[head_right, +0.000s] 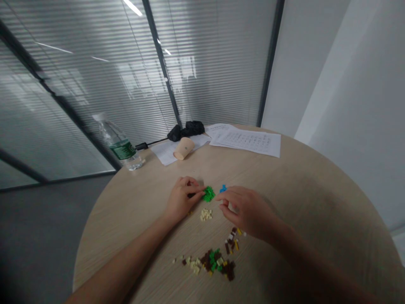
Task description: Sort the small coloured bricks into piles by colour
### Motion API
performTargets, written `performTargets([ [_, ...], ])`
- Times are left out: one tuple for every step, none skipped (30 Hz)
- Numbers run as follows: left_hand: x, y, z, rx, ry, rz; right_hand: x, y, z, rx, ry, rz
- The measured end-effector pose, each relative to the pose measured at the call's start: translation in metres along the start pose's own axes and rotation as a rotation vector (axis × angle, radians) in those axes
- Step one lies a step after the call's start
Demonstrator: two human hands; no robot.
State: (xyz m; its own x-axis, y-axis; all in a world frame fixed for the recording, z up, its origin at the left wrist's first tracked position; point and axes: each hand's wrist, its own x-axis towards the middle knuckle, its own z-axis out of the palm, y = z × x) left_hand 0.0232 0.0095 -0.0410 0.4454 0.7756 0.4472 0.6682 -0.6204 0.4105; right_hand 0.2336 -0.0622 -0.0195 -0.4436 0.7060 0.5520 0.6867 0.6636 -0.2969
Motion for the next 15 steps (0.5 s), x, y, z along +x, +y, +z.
performTargets([
  [-0.0001,0.0003,-0.0006,0.003,0.002,-0.001,0.0002,0.0002,-0.0008,-0.006,-0.009,-0.001],
  [-0.0002,0.0007,-0.0014,0.006,0.004,-0.001,0.0003,0.0004,-0.0015,-0.011,-0.019,-0.002],
  [-0.0005,0.0010,-0.0024,0.008,0.006,-0.002,0.0003,0.0006,-0.0021,-0.016,-0.032,-0.001],
  [-0.0008,0.0013,-0.0034,0.009,0.010,-0.004,0.0002,0.0009,-0.0025,-0.019,-0.048,0.004],
  [-0.0011,0.0016,-0.0046,0.010,0.015,-0.005,-0.0001,0.0011,-0.0027,-0.019,-0.067,0.010],
  [-0.0014,0.0018,-0.0057,0.009,0.021,-0.002,-0.0005,0.0013,-0.0027,-0.016,-0.092,0.018],
  [-0.0017,0.0021,-0.0068,0.009,0.025,0.001,-0.0009,0.0015,-0.0026,-0.014,-0.122,0.028],
  [-0.0018,0.0022,-0.0076,0.008,0.029,0.004,-0.0014,0.0015,-0.0025,-0.011,-0.150,0.035],
  [-0.0019,0.0024,-0.0082,0.007,0.028,0.006,-0.0019,0.0015,-0.0024,-0.005,-0.175,0.038],
  [-0.0020,0.0025,-0.0086,0.007,0.025,0.005,-0.0023,0.0013,-0.0026,0.006,-0.199,0.036],
  [-0.0020,0.0026,-0.0087,0.006,0.018,0.002,-0.0029,0.0011,-0.0032,0.023,-0.223,0.032],
  [-0.0020,0.0026,-0.0086,0.005,0.010,-0.002,-0.0035,0.0007,-0.0041,0.045,-0.250,0.027],
  [-0.0021,0.0028,-0.0084,0.002,0.004,-0.007,-0.0042,0.0005,-0.0052,0.067,-0.281,0.023],
  [-0.0022,0.0030,-0.0083,-0.003,0.001,-0.010,-0.0051,0.0003,-0.0067,0.089,-0.315,0.018],
  [-0.0024,0.0034,-0.0082,-0.008,0.000,-0.011,-0.0063,0.0004,-0.0082,0.107,-0.348,0.015],
])
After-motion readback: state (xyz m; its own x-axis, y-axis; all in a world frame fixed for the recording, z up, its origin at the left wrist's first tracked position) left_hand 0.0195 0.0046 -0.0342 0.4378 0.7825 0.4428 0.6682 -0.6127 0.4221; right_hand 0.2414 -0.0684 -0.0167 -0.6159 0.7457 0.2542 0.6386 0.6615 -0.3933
